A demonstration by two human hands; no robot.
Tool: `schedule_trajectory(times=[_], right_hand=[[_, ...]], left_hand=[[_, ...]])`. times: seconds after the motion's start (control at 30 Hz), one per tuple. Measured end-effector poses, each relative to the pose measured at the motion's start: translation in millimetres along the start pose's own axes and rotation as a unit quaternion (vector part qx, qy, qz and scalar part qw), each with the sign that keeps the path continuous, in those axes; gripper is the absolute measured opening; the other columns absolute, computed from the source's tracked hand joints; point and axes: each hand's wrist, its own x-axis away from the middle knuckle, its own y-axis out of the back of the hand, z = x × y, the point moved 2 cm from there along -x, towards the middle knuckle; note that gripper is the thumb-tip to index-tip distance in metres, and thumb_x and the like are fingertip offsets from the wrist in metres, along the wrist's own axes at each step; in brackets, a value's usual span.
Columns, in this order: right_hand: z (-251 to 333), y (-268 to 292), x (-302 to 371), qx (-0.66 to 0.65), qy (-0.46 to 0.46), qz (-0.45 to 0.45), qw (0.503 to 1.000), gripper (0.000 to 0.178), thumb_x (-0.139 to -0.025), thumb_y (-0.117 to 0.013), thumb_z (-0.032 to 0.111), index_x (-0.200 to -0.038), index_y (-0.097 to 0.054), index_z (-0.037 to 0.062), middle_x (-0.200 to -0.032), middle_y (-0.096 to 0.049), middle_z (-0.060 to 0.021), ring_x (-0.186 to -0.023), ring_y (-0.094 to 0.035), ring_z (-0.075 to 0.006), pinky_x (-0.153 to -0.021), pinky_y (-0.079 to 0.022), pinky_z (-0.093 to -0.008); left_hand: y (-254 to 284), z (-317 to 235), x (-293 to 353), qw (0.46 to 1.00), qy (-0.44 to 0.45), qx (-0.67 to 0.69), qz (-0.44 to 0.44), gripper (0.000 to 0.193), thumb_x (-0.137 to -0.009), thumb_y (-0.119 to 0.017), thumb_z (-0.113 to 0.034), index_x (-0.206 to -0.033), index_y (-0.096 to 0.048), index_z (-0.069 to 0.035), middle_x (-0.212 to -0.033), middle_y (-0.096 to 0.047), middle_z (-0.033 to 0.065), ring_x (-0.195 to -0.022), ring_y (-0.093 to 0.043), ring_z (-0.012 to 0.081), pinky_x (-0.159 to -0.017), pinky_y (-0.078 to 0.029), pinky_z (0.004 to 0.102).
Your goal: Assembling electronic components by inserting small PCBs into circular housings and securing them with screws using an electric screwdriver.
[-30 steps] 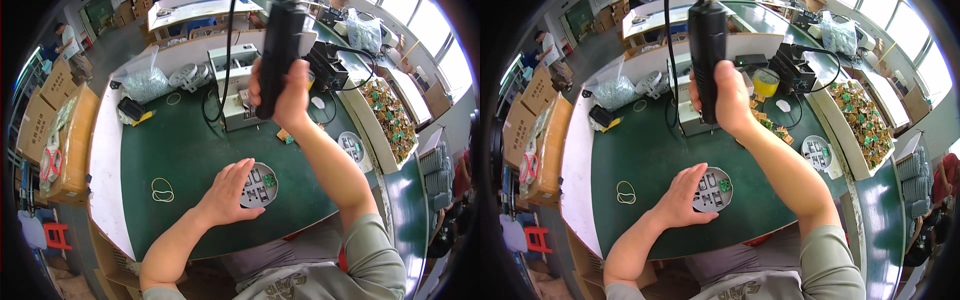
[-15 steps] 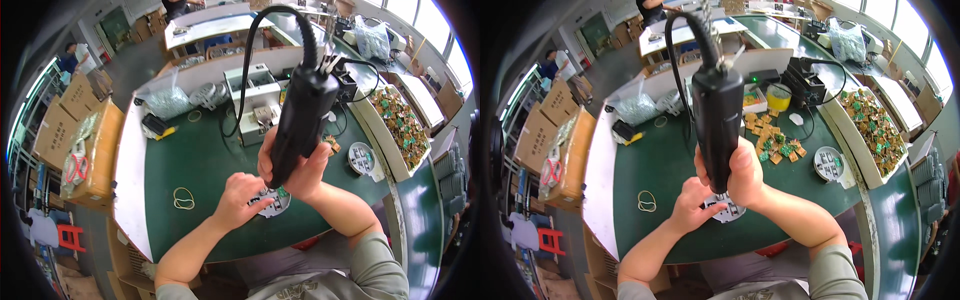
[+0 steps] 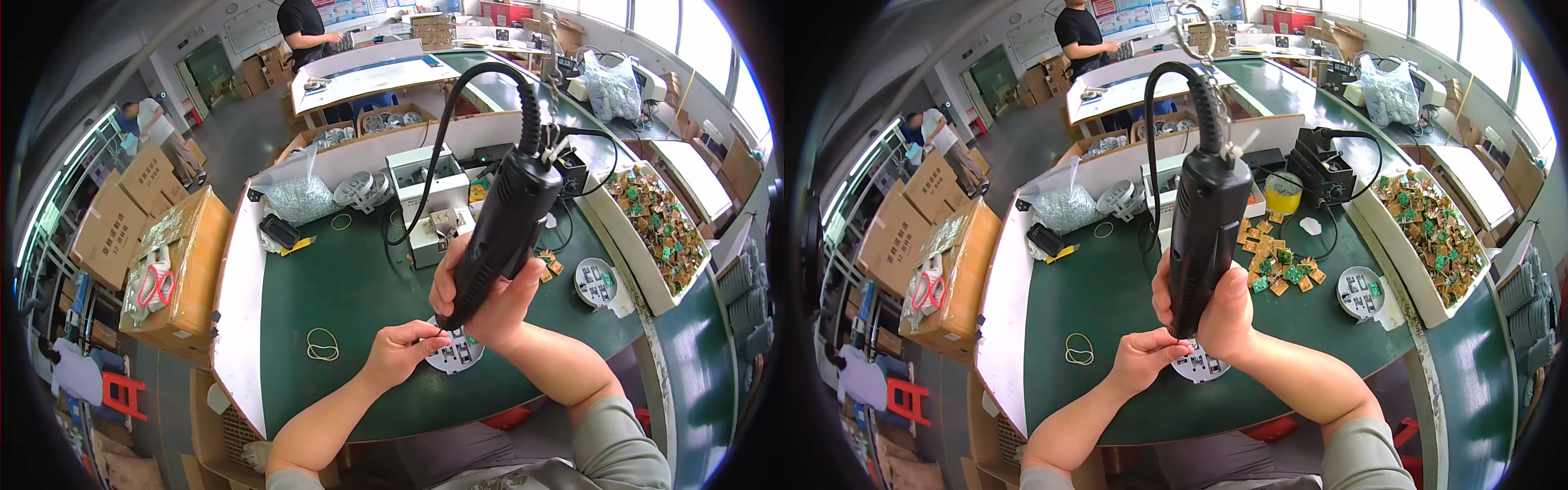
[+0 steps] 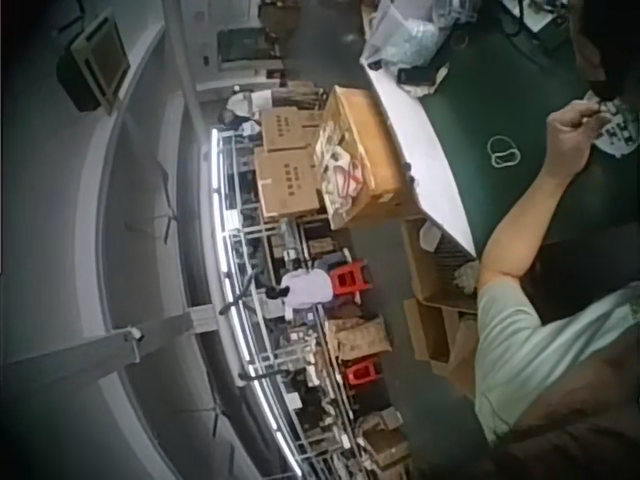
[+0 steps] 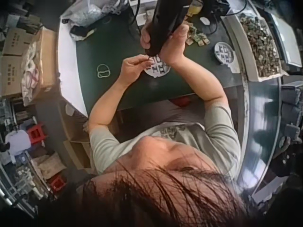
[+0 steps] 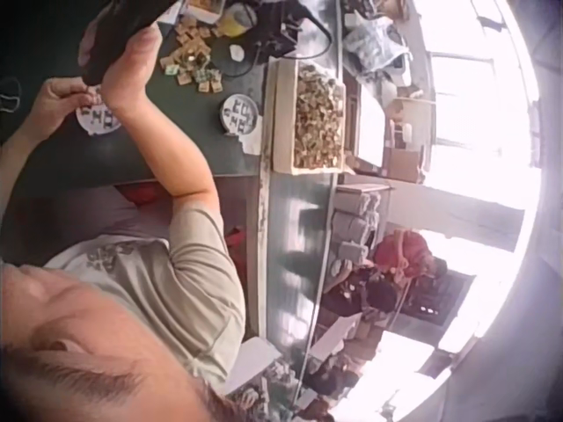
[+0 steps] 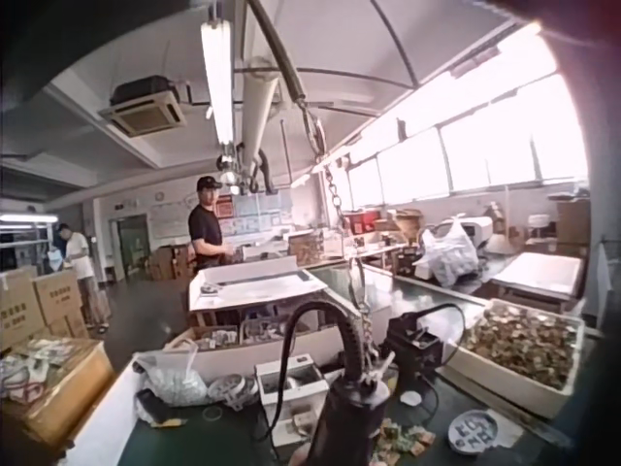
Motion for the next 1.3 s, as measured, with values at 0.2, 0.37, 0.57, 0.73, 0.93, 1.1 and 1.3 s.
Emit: schedule_trajectory(times=[0.2, 0.37, 0.57, 0.73, 0.93, 1.1, 1.3], right_hand=[[5, 4, 1, 0.042, -0.019, -0.010, 0.999, 0.104, -0.071, -0.047, 0.103, -0.103, -0.056, 0.0046, -0.067, -0.060, -0.0098, -0.050, -0.051, -0.0175, -0.049, -0.042, -0.0300], [20, 28, 6, 0.096, -0.023, -0.030, 0.995, 0.106, -0.068, -0.049, 0.103, -0.103, -0.057, 0.0039, -0.066, -0.059, -0.0096, -0.050, -0.050, -0.0170, -0.050, -0.043, -0.0300], [7, 46, 20, 0.135, -0.016, -0.049, 0.990, 0.106, -0.069, -0.049, 0.103, -0.105, -0.057, 0.0035, -0.067, -0.060, -0.0082, -0.051, -0.050, -0.0159, -0.050, -0.042, -0.0295], [-5, 49, 28, 0.131, -0.011, -0.056, 0.990, 0.106, -0.070, -0.049, 0.103, -0.106, -0.057, 0.0032, -0.068, -0.060, -0.0078, -0.051, -0.049, -0.0151, -0.050, -0.041, -0.0292], [-13, 57, 30, 0.128, -0.009, -0.049, 0.991, 0.106, -0.071, -0.048, 0.103, -0.107, -0.057, 0.0033, -0.068, -0.060, -0.0077, -0.052, -0.049, -0.0147, -0.050, -0.041, -0.0285], [-16, 58, 32, 0.165, -0.030, -0.047, 0.985, 0.106, -0.071, -0.047, 0.103, -0.107, -0.056, 0.0032, -0.068, -0.060, -0.0075, -0.052, -0.050, -0.0145, -0.050, -0.041, -0.0276], [-17, 61, 30, 0.179, -0.032, -0.024, 0.983, 0.107, -0.071, -0.045, 0.104, -0.106, -0.056, 0.0025, -0.069, -0.061, -0.0079, -0.052, -0.052, -0.0150, -0.049, -0.042, -0.0271]], left_hand=[[1, 3, 0, 0.993, 0.014, -0.114, -0.012, 0.031, -0.087, -0.085, -0.014, -0.114, -0.075, -0.001, -0.113, -0.073, 0.0097, -0.092, -0.066, 0.0175, -0.084, -0.052, 0.0273], [1, -3, -12, 0.886, -0.198, -0.416, 0.046, 0.104, -0.071, -0.091, -0.053, -0.149, -0.046, -0.001, -0.153, -0.047, 0.0184, -0.137, -0.047, 0.0365, -0.118, -0.036, 0.0462], [-7, 17, -7, 0.881, -0.168, -0.436, 0.075, 0.114, -0.072, -0.085, -0.064, -0.153, -0.039, 0.002, -0.155, -0.042, 0.0223, -0.138, -0.045, 0.0381, -0.119, -0.033, 0.0498], [-10, 20, -3, 0.877, -0.153, -0.446, 0.088, 0.111, -0.074, -0.085, -0.060, -0.153, -0.037, 0.002, -0.154, -0.044, 0.0222, -0.138, -0.046, 0.0370, -0.118, -0.032, 0.0489], [-11, 17, -5, 0.876, -0.151, -0.450, 0.089, 0.107, -0.076, -0.086, -0.055, -0.153, -0.037, 0.002, -0.153, -0.045, 0.0225, -0.137, -0.047, 0.0363, -0.118, -0.032, 0.0481], [-10, 17, -6, 0.876, -0.152, -0.449, 0.092, 0.106, -0.076, -0.087, -0.052, -0.152, -0.038, 0.003, -0.153, -0.045, 0.0227, -0.136, -0.048, 0.0366, -0.118, -0.033, 0.0481], [-11, 17, -5, 0.879, -0.134, -0.448, 0.088, 0.105, -0.076, -0.087, -0.051, -0.152, -0.038, 0.004, -0.153, -0.045, 0.0225, -0.136, -0.048, 0.0367, -0.117, -0.034, 0.0483]])
